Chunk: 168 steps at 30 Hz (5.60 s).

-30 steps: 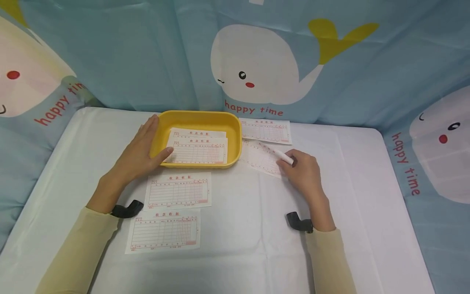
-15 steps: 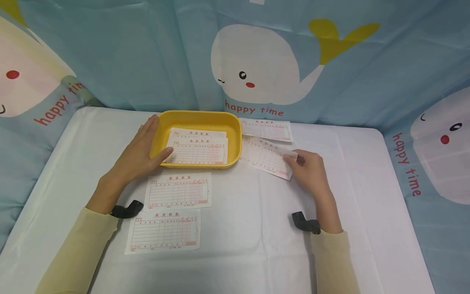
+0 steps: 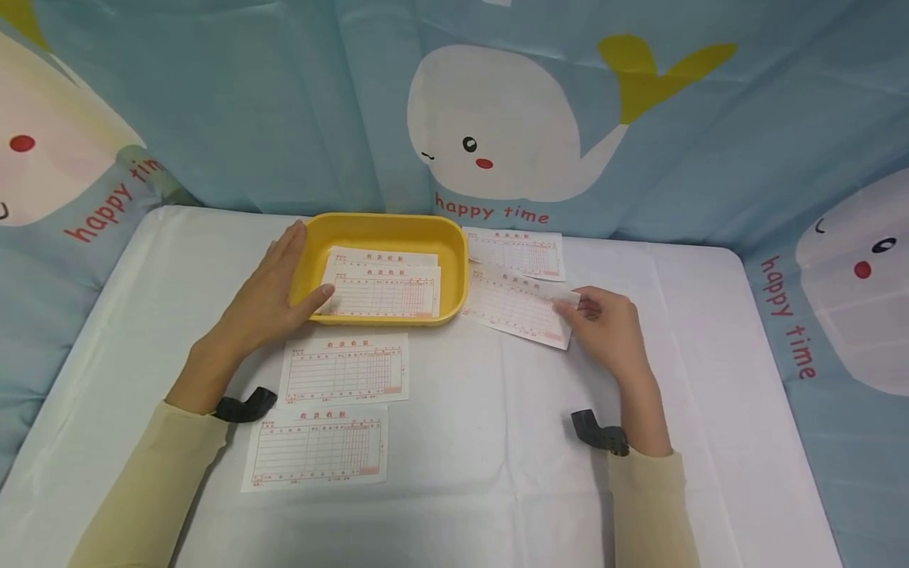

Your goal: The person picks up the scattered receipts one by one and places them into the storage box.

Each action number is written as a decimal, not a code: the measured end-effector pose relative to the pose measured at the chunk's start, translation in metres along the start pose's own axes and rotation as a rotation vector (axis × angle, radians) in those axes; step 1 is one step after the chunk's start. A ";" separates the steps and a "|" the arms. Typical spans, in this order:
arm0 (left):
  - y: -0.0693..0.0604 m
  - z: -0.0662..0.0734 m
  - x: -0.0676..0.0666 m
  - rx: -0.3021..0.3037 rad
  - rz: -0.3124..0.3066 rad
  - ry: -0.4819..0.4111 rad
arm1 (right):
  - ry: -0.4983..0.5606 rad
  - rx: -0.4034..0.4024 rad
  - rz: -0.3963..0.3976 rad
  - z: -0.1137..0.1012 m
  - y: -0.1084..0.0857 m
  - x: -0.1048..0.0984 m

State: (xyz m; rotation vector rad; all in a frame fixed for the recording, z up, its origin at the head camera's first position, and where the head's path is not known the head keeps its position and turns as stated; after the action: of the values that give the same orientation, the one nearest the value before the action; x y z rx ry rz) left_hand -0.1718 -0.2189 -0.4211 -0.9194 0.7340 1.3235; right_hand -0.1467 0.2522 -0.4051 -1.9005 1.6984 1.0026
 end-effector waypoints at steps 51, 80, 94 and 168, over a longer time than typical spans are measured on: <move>0.001 0.001 -0.001 0.005 -0.004 0.001 | 0.535 0.023 0.264 -0.065 0.050 -0.026; 0.001 -0.001 0.000 -0.020 -0.025 0.009 | -0.038 -0.174 -0.157 -0.161 0.136 0.097; 0.002 0.000 0.002 -0.011 -0.022 -0.007 | -0.131 -0.139 -0.248 -0.167 0.148 0.109; 0.000 0.000 0.002 -0.004 0.000 0.003 | -0.069 -0.036 -0.122 0.044 0.101 0.033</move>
State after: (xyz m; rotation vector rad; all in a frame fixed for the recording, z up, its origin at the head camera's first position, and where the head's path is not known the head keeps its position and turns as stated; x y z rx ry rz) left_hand -0.1719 -0.2183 -0.4230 -0.9248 0.7341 1.3241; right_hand -0.2555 0.2423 -0.4415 -1.9433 1.5163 1.0453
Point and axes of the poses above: each hand's wrist, its own y-axis towards the middle knuckle, its own x-axis out of the palm, z = x × y, the point moved 7 cm from there along y, towards the middle knuckle, and after that the axes turned 15 degrees about -x, right-handed, at the moved point
